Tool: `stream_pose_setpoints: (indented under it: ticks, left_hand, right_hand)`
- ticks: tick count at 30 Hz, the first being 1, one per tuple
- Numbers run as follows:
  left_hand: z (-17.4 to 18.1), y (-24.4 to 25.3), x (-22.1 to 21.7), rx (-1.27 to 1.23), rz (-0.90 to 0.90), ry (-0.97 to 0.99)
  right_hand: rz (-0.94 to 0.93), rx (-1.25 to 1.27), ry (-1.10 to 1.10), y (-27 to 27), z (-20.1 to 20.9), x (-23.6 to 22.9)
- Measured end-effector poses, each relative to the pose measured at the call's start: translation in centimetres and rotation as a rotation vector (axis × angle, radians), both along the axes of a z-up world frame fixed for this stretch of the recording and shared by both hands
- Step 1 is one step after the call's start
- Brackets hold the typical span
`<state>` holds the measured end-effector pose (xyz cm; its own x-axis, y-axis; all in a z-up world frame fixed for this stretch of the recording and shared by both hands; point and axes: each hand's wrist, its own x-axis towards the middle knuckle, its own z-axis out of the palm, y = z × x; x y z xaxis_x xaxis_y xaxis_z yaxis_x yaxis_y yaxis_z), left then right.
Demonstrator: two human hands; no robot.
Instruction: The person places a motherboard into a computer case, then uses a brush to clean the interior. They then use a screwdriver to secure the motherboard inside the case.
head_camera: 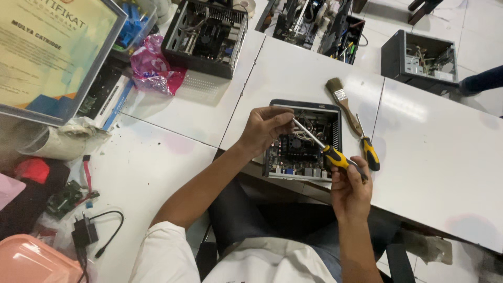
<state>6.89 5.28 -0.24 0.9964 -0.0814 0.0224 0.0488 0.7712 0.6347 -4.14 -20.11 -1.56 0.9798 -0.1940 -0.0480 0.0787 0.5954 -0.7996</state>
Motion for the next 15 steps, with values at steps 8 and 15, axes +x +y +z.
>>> stream_pose_setpoints:
  ticks: [8,15]
  left_hand:
    - [0.0,0.4,0.1,0.008,0.024,0.02]
    - [1.2,-0.3,-0.9,0.078,0.003,0.007]
  right_hand:
    - [0.039,0.145,0.036,2.8,1.2,-0.1]
    - [-0.038,0.131,0.053,3.2,1.1,1.0]
